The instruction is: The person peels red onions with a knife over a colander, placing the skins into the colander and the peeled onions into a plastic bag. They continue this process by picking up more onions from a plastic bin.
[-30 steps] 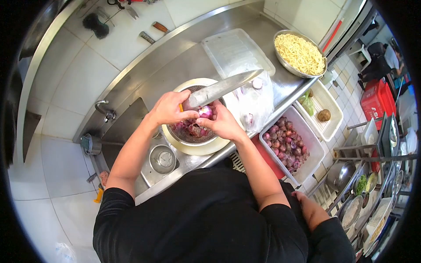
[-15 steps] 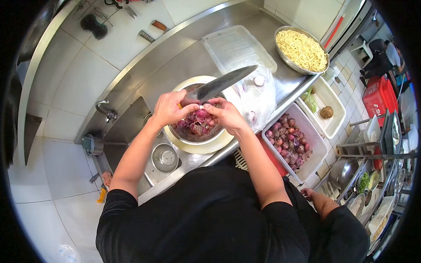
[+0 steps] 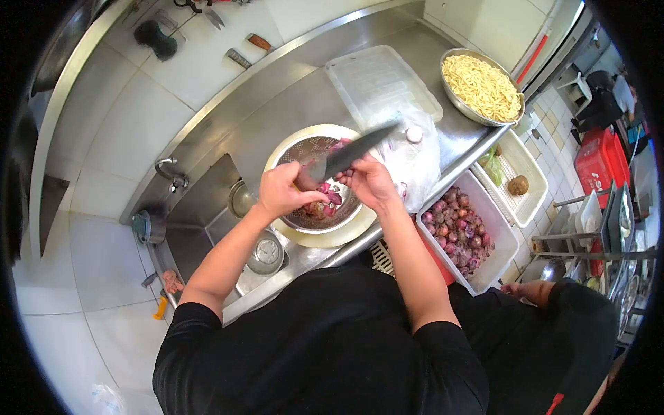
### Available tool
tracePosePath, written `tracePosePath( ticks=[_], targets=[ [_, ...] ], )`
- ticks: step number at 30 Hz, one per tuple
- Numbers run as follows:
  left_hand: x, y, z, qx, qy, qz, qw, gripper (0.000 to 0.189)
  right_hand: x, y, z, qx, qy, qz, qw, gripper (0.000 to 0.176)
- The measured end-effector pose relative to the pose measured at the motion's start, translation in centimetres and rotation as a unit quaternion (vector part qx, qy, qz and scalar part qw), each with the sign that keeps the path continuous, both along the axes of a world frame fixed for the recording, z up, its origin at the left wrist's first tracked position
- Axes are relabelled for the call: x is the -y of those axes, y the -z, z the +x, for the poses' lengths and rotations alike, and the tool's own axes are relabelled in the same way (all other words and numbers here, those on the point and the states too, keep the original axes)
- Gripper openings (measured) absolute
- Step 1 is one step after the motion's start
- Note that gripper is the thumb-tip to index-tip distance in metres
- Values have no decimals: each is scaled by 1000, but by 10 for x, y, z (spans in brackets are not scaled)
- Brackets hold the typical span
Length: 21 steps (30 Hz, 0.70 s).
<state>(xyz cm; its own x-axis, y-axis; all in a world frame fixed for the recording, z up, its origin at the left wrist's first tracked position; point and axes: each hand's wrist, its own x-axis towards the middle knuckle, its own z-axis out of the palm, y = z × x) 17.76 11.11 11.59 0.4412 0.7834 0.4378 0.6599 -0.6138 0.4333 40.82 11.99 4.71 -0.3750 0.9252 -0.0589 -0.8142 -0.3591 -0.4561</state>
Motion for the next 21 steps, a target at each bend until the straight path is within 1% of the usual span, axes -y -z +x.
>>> tracePosePath(
  ticks=[1, 2, 5, 6, 9, 10, 12, 15, 19, 21],
  targets=[
    [-2, -3, -3, -5, -27, -35, 999, 67, 2, -5, 1, 19, -31, 60, 998, 44],
    [-9, 5, -8, 27, -41, -89, 995, 71, 8, -11, -1, 46, -4, 17, 999, 49],
    [-20, -18, -4, 86, -25, -170, 981, 67, 9, -17, -3, 58, -36, 58, 996, 51],
    [-24, -23, -5, 59, -15, -210, 976, 70, 11, -22, -5, 57, -40, 66, 995, 51],
    [-34, -24, -2, 39, 24, -177, 983, 72, 12, -20, -6, 70, -59, 82, 992, 52],
    [-33, -29, 0, 36, 24, -184, 982, 73, 14, -22, -7, 76, -58, 74, 993, 53],
    [-38, -26, 0, 30, 45, -164, 985, 68, 18, -28, -8, 88, -55, 57, 993, 54],
    [-44, -21, 0, 44, 82, -159, 983, 61, 17, -25, -7, 67, -70, 61, 993, 55],
    [-49, -13, -2, 64, 117, -180, 975, 48, 16, -24, -6, 69, -80, 40, 994, 50],
    [-49, -11, -5, 56, 118, -206, 970, 45, 15, -21, -7, 63, -80, 22, 995, 45]
  ],
)
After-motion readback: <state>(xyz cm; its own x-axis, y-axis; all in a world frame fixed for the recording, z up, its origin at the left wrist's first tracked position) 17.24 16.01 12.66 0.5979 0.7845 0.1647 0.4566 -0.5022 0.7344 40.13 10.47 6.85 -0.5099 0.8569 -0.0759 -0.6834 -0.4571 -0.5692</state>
